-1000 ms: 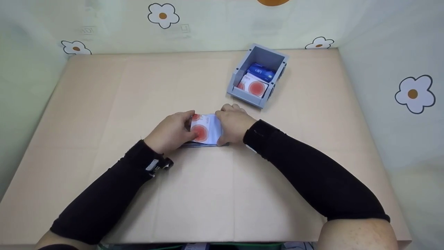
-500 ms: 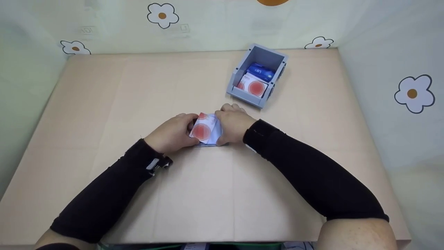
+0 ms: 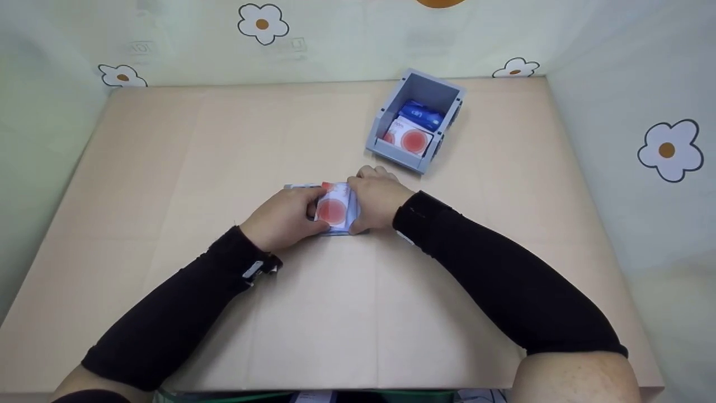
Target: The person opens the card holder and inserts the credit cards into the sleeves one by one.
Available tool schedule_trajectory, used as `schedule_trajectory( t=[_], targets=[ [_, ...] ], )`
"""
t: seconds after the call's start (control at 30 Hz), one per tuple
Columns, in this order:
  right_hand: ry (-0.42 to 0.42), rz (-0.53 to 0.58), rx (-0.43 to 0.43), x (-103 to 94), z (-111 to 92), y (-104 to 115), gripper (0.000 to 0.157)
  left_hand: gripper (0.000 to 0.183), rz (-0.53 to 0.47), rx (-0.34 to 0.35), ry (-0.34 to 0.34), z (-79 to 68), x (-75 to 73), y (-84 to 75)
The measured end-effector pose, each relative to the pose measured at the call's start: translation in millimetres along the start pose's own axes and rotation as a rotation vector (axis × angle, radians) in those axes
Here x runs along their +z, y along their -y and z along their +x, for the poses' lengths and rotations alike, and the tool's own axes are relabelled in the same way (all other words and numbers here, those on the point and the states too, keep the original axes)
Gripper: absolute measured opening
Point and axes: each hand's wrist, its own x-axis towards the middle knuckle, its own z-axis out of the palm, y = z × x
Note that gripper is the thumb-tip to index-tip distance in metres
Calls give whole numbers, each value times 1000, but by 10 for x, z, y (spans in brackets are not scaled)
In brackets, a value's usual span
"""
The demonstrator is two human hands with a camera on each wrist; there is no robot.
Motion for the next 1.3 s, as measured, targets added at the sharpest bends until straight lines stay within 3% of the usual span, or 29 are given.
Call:
schedule_trajectory(
  t=[0.33, 0.57, 0.77, 0.97, 1.3],
  targets=[
    [-23, 4, -25, 8, 1, -31, 101, 59, 39, 50, 21, -3, 31, -72],
    [-20, 5, -11, 15, 28, -39, 103, 70, 66, 57, 16, -17, 40, -88],
    [-12, 15, 10, 10, 33, -38, 98, 68, 84, 86, 8, -20, 46, -76],
    [-13, 15, 35, 12, 30, -20, 95, 69, 81, 75, 15, -25, 44, -70],
    [-66, 10, -16, 34, 9, -25, 91, 70, 32, 57, 9, -32, 42, -68]
  ],
)
